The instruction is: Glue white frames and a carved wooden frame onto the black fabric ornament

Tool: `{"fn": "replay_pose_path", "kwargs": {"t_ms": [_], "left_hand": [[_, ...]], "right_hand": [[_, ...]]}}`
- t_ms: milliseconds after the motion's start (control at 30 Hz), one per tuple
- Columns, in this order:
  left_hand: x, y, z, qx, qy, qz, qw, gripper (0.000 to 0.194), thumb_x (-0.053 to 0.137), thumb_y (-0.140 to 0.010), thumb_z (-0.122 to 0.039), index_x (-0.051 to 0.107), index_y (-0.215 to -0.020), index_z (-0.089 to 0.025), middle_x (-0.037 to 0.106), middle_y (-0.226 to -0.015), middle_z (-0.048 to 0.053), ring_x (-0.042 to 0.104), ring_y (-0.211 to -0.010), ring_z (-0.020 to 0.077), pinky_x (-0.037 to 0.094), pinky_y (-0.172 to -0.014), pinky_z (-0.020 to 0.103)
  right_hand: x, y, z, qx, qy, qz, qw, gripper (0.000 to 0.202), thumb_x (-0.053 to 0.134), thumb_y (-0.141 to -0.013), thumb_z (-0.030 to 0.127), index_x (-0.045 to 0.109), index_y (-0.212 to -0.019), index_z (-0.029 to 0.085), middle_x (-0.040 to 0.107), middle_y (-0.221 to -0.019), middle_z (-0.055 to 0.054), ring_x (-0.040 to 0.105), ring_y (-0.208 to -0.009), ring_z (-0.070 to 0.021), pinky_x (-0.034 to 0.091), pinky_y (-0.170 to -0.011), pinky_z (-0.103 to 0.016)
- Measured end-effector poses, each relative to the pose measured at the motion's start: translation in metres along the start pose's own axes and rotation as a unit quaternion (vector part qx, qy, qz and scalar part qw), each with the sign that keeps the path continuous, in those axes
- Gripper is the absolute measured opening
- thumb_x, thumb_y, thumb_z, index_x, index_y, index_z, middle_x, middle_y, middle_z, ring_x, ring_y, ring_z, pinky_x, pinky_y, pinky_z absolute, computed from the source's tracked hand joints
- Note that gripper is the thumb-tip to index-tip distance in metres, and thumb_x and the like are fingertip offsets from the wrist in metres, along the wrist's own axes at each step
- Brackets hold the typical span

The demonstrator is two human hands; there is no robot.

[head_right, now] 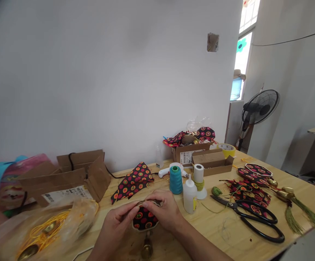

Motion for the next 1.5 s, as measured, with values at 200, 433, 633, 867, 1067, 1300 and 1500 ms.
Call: {"fn": "replay_pose_path", "kwargs": {"t_ms": [200,433,633,867,1067,1300,1500], "left_hand": [[-0.01,-0.002,0.002,-0.132,0.202,-0.056,0.969,0.032,0.065,-0.066,-0.044,0.069,-0.09,-0.023,0.073,-0.086,0.002,0.066,-0.077,0.0193,0.053,-0.07,0.028],[-0.009,0.002,0.005,-0.172,0.319,0.023,0.932,0.025,0.06,-0.074,-0.036,0.069,-0.086,-0.016,0.073,-0.07,0.002,0.062,-0.058,0.0128,0.046,-0.054,0.021],[-0.008,0.0,0.009,-0.178,0.32,0.037,0.93,0.033,0.057,-0.077,-0.039,0.065,-0.097,-0.013,0.073,-0.081,0.008,0.065,-0.068,0.0167,0.049,-0.062,0.026],[-0.007,0.005,0.005,-0.031,0.203,0.039,0.978,0.086,0.079,-0.053,-0.025,0.038,-0.129,-0.024,0.038,-0.139,0.008,0.037,-0.124,0.0257,0.035,-0.101,0.035],[-0.012,0.007,0.002,-0.018,0.102,0.044,0.994,0.079,0.073,-0.061,-0.028,0.036,-0.131,-0.022,0.036,-0.14,0.009,0.036,-0.125,0.0256,0.032,-0.103,0.039],[-0.022,0.009,0.006,0.009,-0.085,0.026,0.996,0.086,0.072,-0.06,-0.037,0.029,-0.134,-0.026,0.041,-0.137,0.007,0.037,-0.124,0.027,0.029,-0.104,0.042],[-0.022,0.009,0.008,0.014,-0.056,0.021,0.998,0.087,0.072,-0.06,-0.037,0.028,-0.134,-0.024,0.043,-0.136,0.007,0.038,-0.124,0.0264,0.031,-0.103,0.039]], "right_hand": [[-0.011,0.0,-0.006,-0.011,0.005,0.016,1.0,0.063,0.07,-0.059,0.053,0.059,-0.113,0.021,0.067,-0.1,-0.009,0.06,-0.08,-0.0219,0.048,-0.068,-0.031],[-0.012,0.006,-0.001,-0.052,0.027,0.163,0.985,0.106,0.082,-0.043,0.041,0.031,-0.134,0.021,0.041,-0.135,-0.013,0.036,-0.123,-0.0293,0.029,-0.102,-0.042],[-0.011,0.008,-0.001,-0.015,0.026,0.161,0.987,0.1,0.082,-0.045,0.04,0.036,-0.132,0.021,0.043,-0.133,-0.013,0.037,-0.123,-0.0299,0.029,-0.102,-0.045],[-0.017,0.005,-0.002,0.034,-0.031,0.1,0.994,0.1,0.084,-0.043,0.033,0.037,-0.13,0.024,0.041,-0.135,-0.01,0.036,-0.124,-0.0285,0.029,-0.103,-0.044],[-0.017,0.006,-0.01,0.039,-0.115,0.126,0.985,0.105,0.084,-0.044,0.025,0.03,-0.134,0.025,0.037,-0.137,-0.01,0.037,-0.124,-0.0263,0.03,-0.103,-0.041],[-0.016,0.005,-0.01,0.058,-0.167,0.136,0.975,0.101,0.083,-0.044,0.021,0.033,-0.132,0.021,0.041,-0.135,-0.011,0.039,-0.122,-0.0263,0.031,-0.103,-0.041],[-0.015,0.006,-0.006,0.071,-0.199,0.131,0.969,0.102,0.083,-0.044,0.02,0.032,-0.131,0.022,0.039,-0.136,-0.011,0.038,-0.123,-0.025,0.03,-0.104,-0.042]]}}
Point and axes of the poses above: each hand's wrist, its own y-axis away from the middle knuckle, its own x-axis out of the palm, z = x × y, the point moved 1 cm from there along -y, towards the middle knuckle
